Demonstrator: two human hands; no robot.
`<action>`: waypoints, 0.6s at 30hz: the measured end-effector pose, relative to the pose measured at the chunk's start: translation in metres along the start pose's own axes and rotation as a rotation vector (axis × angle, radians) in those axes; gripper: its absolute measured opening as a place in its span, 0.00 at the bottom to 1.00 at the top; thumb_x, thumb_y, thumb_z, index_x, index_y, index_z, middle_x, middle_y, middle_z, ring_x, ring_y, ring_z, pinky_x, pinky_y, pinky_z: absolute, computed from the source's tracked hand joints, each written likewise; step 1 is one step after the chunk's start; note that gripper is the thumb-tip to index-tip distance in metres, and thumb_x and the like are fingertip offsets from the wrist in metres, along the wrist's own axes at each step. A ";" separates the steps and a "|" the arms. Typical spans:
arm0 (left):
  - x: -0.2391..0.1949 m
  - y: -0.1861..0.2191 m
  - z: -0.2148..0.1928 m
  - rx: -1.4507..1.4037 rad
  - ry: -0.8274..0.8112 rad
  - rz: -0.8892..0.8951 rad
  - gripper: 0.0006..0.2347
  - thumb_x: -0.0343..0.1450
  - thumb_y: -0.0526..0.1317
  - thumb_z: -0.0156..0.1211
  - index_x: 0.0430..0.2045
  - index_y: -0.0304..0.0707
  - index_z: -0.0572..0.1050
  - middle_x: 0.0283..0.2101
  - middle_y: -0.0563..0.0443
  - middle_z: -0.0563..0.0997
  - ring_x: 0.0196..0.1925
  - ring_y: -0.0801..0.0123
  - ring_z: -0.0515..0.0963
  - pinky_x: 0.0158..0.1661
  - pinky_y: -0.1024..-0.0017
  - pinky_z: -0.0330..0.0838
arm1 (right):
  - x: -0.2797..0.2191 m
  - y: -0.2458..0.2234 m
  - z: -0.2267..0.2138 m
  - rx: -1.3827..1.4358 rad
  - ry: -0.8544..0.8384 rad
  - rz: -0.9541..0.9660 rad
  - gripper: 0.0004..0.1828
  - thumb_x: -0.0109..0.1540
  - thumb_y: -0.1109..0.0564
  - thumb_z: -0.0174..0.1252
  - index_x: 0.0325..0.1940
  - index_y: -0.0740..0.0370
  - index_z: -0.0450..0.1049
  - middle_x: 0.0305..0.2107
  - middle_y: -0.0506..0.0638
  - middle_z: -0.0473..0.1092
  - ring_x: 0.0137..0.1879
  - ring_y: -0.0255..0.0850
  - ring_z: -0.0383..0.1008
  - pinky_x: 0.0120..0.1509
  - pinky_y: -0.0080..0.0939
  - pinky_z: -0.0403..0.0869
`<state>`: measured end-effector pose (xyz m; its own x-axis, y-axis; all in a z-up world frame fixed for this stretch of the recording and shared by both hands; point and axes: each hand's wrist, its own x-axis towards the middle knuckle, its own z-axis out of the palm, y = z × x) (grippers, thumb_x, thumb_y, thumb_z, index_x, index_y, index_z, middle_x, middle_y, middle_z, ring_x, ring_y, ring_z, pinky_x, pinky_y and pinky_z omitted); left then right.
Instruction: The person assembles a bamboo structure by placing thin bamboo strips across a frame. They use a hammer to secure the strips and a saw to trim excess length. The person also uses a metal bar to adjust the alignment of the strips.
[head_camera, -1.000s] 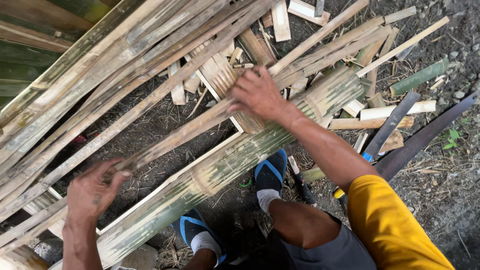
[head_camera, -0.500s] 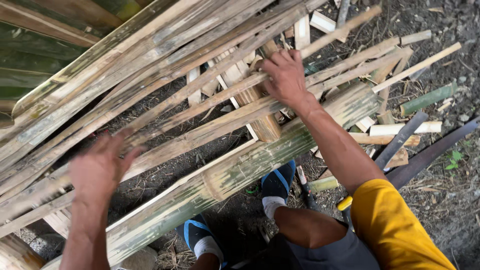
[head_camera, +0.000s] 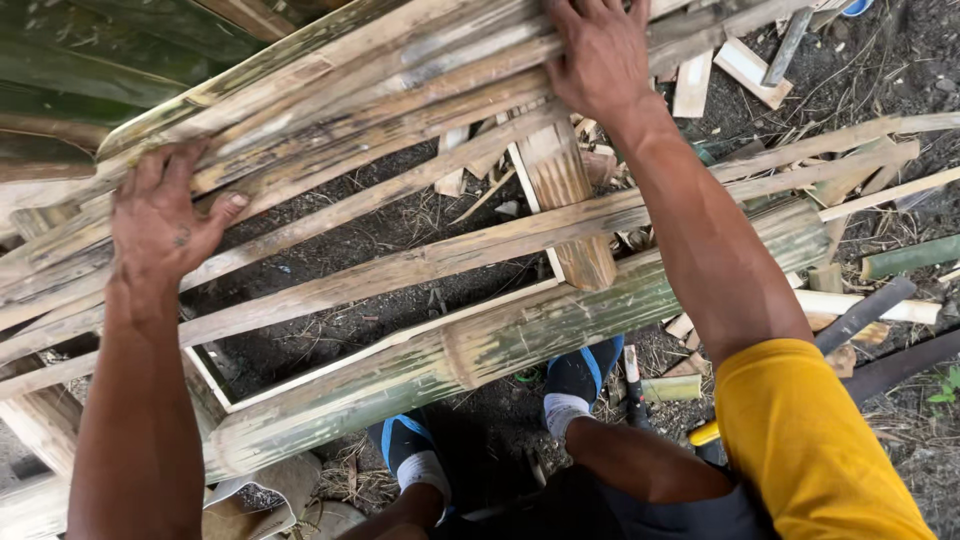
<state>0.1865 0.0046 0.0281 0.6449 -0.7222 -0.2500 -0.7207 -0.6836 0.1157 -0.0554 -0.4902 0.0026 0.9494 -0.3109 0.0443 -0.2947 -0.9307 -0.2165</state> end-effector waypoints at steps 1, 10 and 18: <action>-0.002 0.002 0.003 -0.009 0.023 0.029 0.32 0.78 0.64 0.50 0.74 0.47 0.67 0.63 0.31 0.73 0.62 0.42 0.74 0.54 0.40 0.70 | -0.011 -0.001 -0.004 -0.029 0.081 -0.045 0.36 0.58 0.55 0.66 0.71 0.58 0.70 0.61 0.55 0.69 0.68 0.51 0.65 0.71 0.71 0.55; -0.097 0.041 0.035 0.010 0.090 0.058 0.33 0.78 0.69 0.31 0.63 0.46 0.75 0.57 0.38 0.77 0.44 0.55 0.76 0.46 0.52 0.72 | -0.125 -0.029 -0.026 -0.031 0.039 0.011 0.47 0.53 0.59 0.62 0.78 0.55 0.62 0.70 0.53 0.62 0.76 0.50 0.57 0.73 0.63 0.55; -0.176 0.065 0.060 -0.078 0.193 0.089 0.14 0.75 0.50 0.64 0.53 0.52 0.78 0.54 0.51 0.81 0.45 0.67 0.78 0.44 0.67 0.74 | -0.180 -0.050 -0.058 -0.007 -0.077 0.043 0.45 0.51 0.59 0.62 0.76 0.54 0.64 0.69 0.52 0.63 0.75 0.50 0.58 0.71 0.62 0.57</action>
<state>0.0112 0.0933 0.0217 0.6220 -0.7816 -0.0476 -0.7598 -0.6171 0.2047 -0.2181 -0.3983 0.0620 0.9413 -0.3351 -0.0401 -0.3358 -0.9182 -0.2100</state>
